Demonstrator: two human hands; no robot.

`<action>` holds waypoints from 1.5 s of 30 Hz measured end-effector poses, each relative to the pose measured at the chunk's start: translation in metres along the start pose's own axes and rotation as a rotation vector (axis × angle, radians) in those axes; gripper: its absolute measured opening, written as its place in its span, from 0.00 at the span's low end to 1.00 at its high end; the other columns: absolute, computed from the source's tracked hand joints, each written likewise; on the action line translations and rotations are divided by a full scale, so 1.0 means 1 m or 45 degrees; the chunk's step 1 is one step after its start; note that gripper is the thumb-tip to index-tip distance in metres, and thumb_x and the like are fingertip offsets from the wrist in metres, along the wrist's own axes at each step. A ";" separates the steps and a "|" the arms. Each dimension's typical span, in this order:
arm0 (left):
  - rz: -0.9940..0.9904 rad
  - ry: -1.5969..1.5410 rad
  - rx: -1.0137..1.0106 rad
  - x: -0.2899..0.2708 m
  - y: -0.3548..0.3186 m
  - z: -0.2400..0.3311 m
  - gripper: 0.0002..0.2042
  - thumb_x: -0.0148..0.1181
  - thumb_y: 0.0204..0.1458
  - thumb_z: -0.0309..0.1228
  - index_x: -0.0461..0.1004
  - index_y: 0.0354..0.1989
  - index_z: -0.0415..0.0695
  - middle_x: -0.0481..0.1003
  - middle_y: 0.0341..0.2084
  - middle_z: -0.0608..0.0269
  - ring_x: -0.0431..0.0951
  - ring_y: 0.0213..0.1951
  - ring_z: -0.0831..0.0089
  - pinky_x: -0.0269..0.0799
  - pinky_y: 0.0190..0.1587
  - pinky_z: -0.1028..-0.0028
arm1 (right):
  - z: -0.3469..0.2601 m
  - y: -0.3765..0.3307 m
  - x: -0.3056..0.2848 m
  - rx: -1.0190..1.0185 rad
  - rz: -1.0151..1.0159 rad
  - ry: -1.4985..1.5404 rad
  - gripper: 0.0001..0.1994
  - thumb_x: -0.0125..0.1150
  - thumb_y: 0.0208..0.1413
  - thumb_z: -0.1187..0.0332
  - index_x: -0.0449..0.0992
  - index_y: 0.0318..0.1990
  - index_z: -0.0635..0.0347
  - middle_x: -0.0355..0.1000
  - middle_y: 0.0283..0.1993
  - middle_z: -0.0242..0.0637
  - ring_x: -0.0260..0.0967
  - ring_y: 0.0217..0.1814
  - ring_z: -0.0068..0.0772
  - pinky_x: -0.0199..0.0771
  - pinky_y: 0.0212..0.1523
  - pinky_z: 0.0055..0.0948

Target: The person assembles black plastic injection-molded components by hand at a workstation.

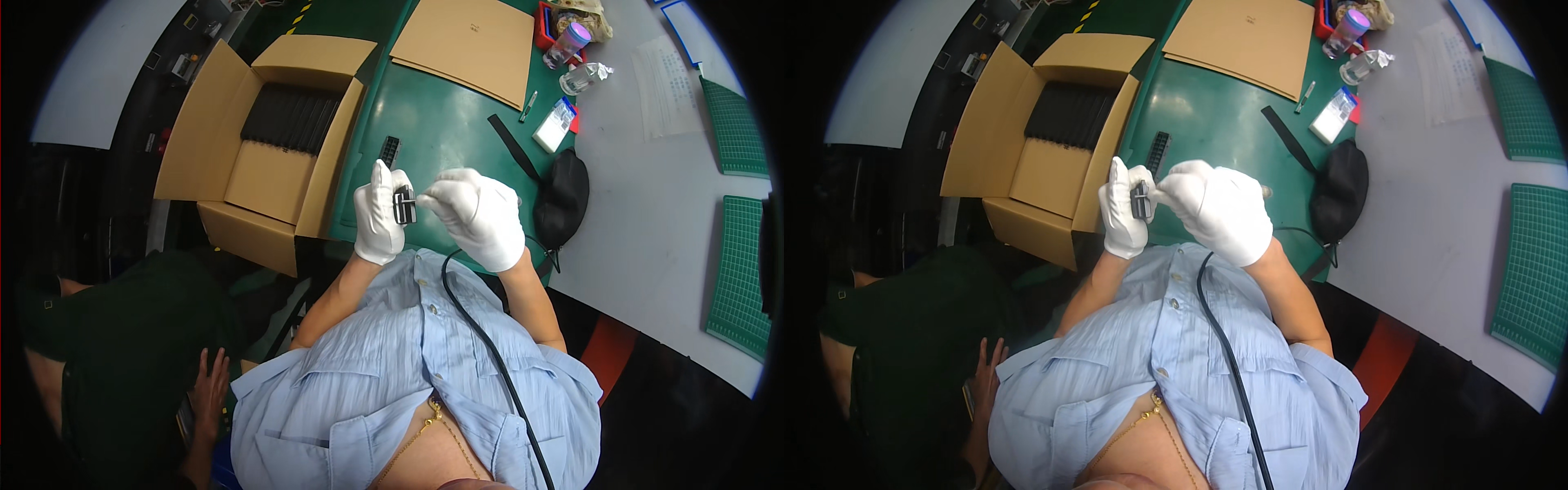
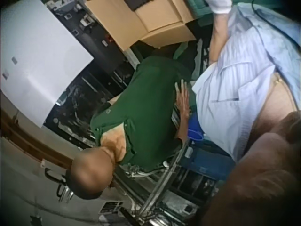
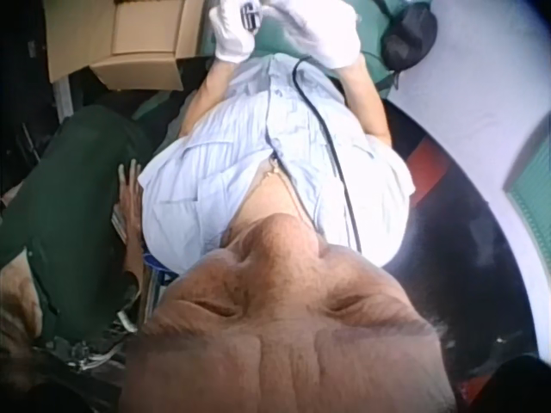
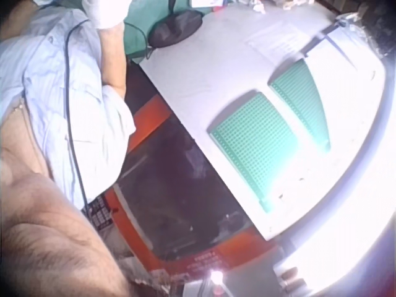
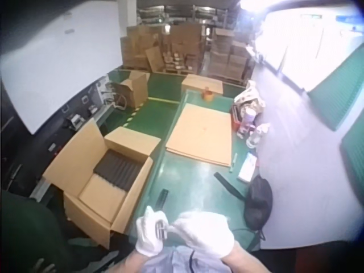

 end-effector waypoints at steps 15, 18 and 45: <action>-0.174 0.208 0.274 -0.006 0.000 -0.001 0.27 0.29 0.71 0.39 0.67 0.21 0.37 0.63 0.12 0.61 0.64 0.15 0.69 0.58 0.22 0.70 | -0.003 -0.014 -0.005 -0.168 -0.006 -0.141 0.12 0.73 0.43 0.67 0.76 0.36 0.53 0.76 0.33 0.32 0.70 0.22 0.34 0.68 0.23 0.31; -0.247 0.388 0.566 -0.013 0.002 -0.004 0.14 0.34 0.68 0.31 0.67 0.40 0.37 0.69 0.16 0.54 0.70 0.17 0.58 0.65 0.23 0.66 | 0.001 -0.012 -0.001 -0.127 0.015 -0.184 0.10 0.69 0.44 0.67 0.77 0.35 0.52 0.76 0.34 0.31 0.71 0.23 0.35 0.69 0.23 0.33; 0.442 0.058 -0.215 -0.052 0.037 -0.022 0.36 0.63 0.59 0.42 0.50 0.66 0.35 0.58 0.63 0.38 0.68 0.59 0.53 0.69 0.60 0.56 | -0.007 -0.035 0.064 0.308 -0.004 -0.035 0.09 0.65 0.54 0.61 0.77 0.37 0.53 0.68 0.20 0.38 0.70 0.17 0.40 0.72 0.19 0.36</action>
Point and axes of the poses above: each hand's wrist, its own y-axis towards the middle knuckle, its own x-axis out of the palm, z = x × y, the point moved 2 cm from there along y, towards the middle knuckle
